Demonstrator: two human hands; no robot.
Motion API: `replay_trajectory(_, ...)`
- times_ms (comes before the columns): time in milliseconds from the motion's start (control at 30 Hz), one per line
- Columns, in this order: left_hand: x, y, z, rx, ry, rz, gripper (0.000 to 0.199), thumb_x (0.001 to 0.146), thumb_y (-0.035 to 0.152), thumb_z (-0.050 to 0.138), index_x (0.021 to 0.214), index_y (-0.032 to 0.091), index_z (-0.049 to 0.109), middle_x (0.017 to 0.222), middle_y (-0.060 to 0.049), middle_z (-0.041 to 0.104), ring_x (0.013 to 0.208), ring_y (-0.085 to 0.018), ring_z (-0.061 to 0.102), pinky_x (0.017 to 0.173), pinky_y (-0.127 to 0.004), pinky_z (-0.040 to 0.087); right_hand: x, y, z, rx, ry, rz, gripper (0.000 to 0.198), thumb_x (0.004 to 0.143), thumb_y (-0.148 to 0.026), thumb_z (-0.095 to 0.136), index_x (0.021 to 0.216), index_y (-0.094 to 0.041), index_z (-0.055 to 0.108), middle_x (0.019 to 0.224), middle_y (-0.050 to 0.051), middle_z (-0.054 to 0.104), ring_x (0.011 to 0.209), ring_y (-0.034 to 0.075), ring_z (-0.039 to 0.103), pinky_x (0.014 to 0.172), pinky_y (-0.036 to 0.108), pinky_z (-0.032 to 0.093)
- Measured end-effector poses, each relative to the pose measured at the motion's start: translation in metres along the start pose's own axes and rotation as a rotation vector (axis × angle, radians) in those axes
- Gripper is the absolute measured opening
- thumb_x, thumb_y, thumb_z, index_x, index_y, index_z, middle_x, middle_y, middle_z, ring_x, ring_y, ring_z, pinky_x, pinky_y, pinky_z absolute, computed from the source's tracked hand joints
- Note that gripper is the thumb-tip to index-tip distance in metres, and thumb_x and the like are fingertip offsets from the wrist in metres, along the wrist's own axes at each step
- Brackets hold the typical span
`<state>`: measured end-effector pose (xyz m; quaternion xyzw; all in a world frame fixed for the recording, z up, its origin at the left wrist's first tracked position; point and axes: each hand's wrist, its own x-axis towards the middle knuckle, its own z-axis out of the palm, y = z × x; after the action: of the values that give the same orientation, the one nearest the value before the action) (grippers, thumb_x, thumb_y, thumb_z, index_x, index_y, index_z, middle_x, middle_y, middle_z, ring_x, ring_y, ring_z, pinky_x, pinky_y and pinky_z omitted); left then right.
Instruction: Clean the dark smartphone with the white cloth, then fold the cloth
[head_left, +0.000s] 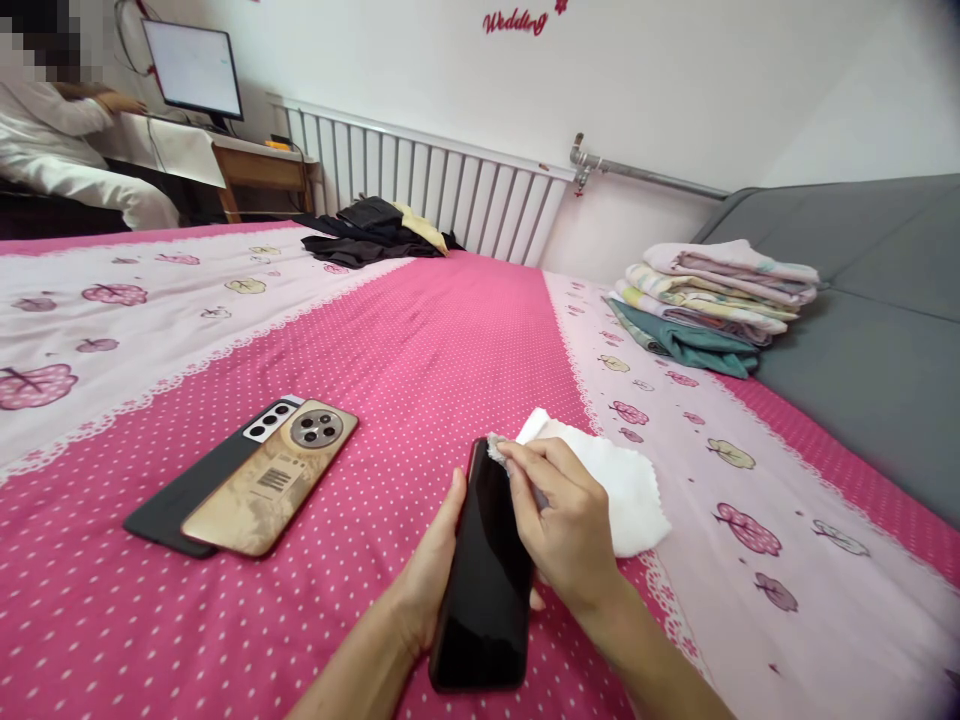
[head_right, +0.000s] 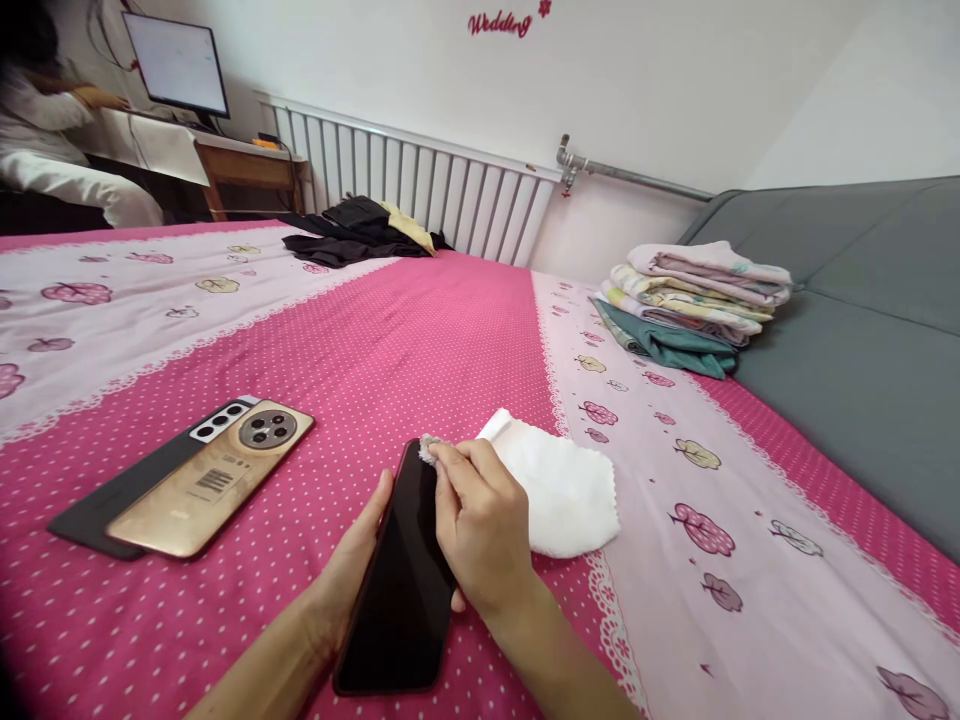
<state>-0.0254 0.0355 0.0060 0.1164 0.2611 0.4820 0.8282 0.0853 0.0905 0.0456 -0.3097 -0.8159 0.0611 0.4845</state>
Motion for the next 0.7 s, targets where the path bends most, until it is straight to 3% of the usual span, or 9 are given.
replay_trajectory(267,0.0016,-0.0034,-0.0002,0.031,0.113,0.013,0.069,0.079,0.066,0.041,0.112,0.008,0.058,0.077,-0.015,0.071,0.059,-0.023,0.067,0.059,-0.032,0.052,-0.0012,0.0003,0.0005,0.025,-0.069,-0.025,0.027,0.087,-0.012,0.046,0.106,-0.017,0.064,0.087,0.005,0.062,0.079,0.013,0.060,0.072,0.026,0.051)
replay_trajectory(700,0.0013,-0.0003,-0.0041,-0.048,0.124,0.085,0.056,0.082,0.059,0.044,0.109,0.013,0.061,0.079,-0.010,0.071,0.065,-0.022,0.068,0.063,-0.031,0.053,-0.0010,-0.0029,-0.0023,0.003,-0.223,-0.078,0.026,0.088,-0.015,0.045,0.103,-0.019,0.066,0.082,0.004,0.062,0.073,0.012,0.060,0.066,0.023,0.052)
